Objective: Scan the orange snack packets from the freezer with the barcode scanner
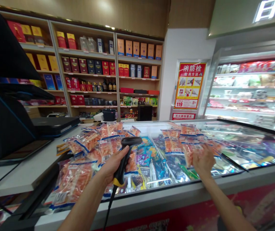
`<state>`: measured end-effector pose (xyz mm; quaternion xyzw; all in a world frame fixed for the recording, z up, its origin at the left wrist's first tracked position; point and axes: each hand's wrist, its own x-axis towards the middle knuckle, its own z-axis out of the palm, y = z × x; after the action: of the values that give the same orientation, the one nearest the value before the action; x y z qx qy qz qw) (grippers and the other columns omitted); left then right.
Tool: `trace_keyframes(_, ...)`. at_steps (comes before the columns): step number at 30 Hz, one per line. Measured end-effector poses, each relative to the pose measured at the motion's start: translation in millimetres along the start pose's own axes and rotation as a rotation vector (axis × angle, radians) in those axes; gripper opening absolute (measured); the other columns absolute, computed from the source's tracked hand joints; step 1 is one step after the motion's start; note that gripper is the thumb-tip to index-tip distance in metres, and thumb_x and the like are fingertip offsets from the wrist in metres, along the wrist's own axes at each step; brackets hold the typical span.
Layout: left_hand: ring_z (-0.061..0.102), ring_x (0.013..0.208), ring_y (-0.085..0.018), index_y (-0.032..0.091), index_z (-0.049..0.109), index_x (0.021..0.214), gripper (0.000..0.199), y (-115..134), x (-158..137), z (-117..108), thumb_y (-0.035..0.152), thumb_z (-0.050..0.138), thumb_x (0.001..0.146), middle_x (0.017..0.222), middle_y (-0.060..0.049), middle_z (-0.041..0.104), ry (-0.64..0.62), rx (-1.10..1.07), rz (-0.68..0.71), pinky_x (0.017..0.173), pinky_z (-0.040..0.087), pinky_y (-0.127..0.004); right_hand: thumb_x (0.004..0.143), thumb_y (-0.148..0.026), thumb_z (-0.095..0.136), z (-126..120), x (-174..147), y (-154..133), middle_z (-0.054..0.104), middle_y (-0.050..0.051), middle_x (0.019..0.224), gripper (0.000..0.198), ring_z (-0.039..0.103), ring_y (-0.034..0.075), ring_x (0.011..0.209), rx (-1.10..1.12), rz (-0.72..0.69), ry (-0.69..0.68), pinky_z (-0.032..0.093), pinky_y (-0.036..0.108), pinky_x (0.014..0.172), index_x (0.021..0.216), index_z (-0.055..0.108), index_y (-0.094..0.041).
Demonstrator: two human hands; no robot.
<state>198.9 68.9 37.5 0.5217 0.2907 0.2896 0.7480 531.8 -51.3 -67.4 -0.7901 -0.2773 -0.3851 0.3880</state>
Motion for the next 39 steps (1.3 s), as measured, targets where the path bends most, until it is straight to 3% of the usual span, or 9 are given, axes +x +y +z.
trace_keyframes(3, 0.045, 0.037, -0.006, 0.015, 0.047, 0.072, 0.027, 0, -1, -2, 0.042, 0.051, 0.072, 0.049, 0.002, 0.051, 0.007, 0.006, 0.002, 0.035, 0.034, -0.015, 0.079, -0.032, 0.031, 5, -10, -15, 0.037, 0.011, 0.127, 0.041, 0.024, 0.029, 0.119, -0.178, -0.238, -0.227, 0.02, 0.05, 0.09, 0.115, 0.045, -0.019)
trace_keyframes(6, 0.045, 0.037, -0.006, 0.015, 0.048, 0.074, 0.028, -1, -3, -8, 0.043, 0.051, 0.071, 0.05, 0.002, 0.051, 0.014, 0.013, 0.002, 0.035, 0.034, -0.015, 0.081, -0.035, 0.026, 10, -13, -20, 0.034, 0.01, 0.13, 0.044, 0.019, 0.031, 0.121, -0.337, -0.209, -0.394, 0.017, 0.054, 0.09, 0.118, 0.044, -0.019)
trace_keyframes(14, 0.044, 0.037, -0.006, 0.015, 0.048, 0.076, 0.032, -1, -16, -36, 0.046, 0.052, 0.069, 0.05, 0.003, 0.05, 0.079, 0.005, -0.001, 0.034, 0.033, -0.016, 0.081, -0.037, 0.031, 6, -3, -75, 0.044, 0.012, 0.122, 0.04, 0.029, 0.028, 0.116, -0.127, -0.255, -0.339, 0.021, 0.049, 0.091, 0.108, 0.052, -0.017)
trace_keyframes(18, 0.044, 0.037, -0.006, 0.015, 0.048, 0.073, 0.031, 2, -23, -44, 0.045, 0.053, 0.069, 0.05, 0.003, 0.051, 0.106, -0.003, 0.001, 0.035, 0.033, -0.015, 0.082, -0.045, 0.027, 7, -24, -144, 0.062, 0.008, 0.089, 0.044, 0.053, 0.019, 0.087, 0.188, -0.33, -0.747, 0.036, 0.029, 0.075, 0.085, 0.063, -0.019)
trace_keyframes(22, 0.044, 0.038, -0.006, 0.016, 0.048, 0.074, 0.029, 6, -31, -47, 0.044, 0.052, 0.07, 0.051, 0.002, 0.051, 0.122, -0.013, 0.006, 0.037, 0.034, -0.016, 0.078, -0.059, 0.018, 16, -51, -202, 0.063, 0.008, 0.068, 0.062, 0.057, 0.018, 0.068, 0.214, -0.278, -1.016, 0.036, 0.025, 0.058, 0.064, 0.062, -0.018)
trace_keyframes(27, 0.045, 0.039, -0.006, 0.016, 0.048, 0.073, 0.029, 3, -37, -51, 0.044, 0.053, 0.069, 0.052, 0.002, 0.052, 0.122, -0.012, 0.042, 0.038, 0.034, -0.016, 0.075, -0.052, 0.036, 37, -60, -224, 0.064, 0.01, 0.079, 0.044, 0.058, 0.021, 0.077, 0.168, -0.177, -1.056, 0.036, 0.025, 0.058, 0.074, 0.063, -0.017)
trace_keyframes(34, 0.045, 0.039, -0.006, 0.016, 0.049, 0.075, 0.031, -3, -35, -55, 0.046, 0.053, 0.068, 0.05, 0.003, 0.051, 0.116, -0.02, -0.006, 0.038, 0.034, -0.016, 0.078, -0.04, 0.034, 47, -33, -182, 0.061, 0.011, 0.096, 0.041, 0.055, 0.022, 0.09, 0.125, 0.037, -0.883, 0.039, 0.028, 0.07, 0.101, 0.056, -0.014)
trace_keyframes(37, 0.044, 0.039, -0.006, 0.016, 0.048, 0.072, 0.032, -4, -32, -50, 0.047, 0.054, 0.068, 0.051, 0.002, 0.051, 0.114, -0.017, -0.01, 0.038, 0.033, -0.016, 0.079, -0.042, 0.033, 38, -37, -174, 0.042, 0.012, 0.124, 0.052, 0.039, 0.023, 0.112, 0.123, -0.082, -0.75, 0.034, 0.034, 0.085, 0.124, 0.036, -0.016)
trace_keyframes(39, 0.044, 0.038, -0.005, 0.016, 0.047, 0.068, 0.033, -6, -30, -47, 0.048, 0.054, 0.067, 0.051, 0.002, 0.051, 0.102, -0.001, -0.012, 0.038, 0.034, -0.016, 0.079, -0.045, 0.031, 33, -46, -174, 0.027, 0.009, 0.134, 0.053, 0.024, 0.025, 0.122, 0.114, -0.252, -0.807, 0.026, 0.042, 0.092, 0.127, 0.031, -0.022)
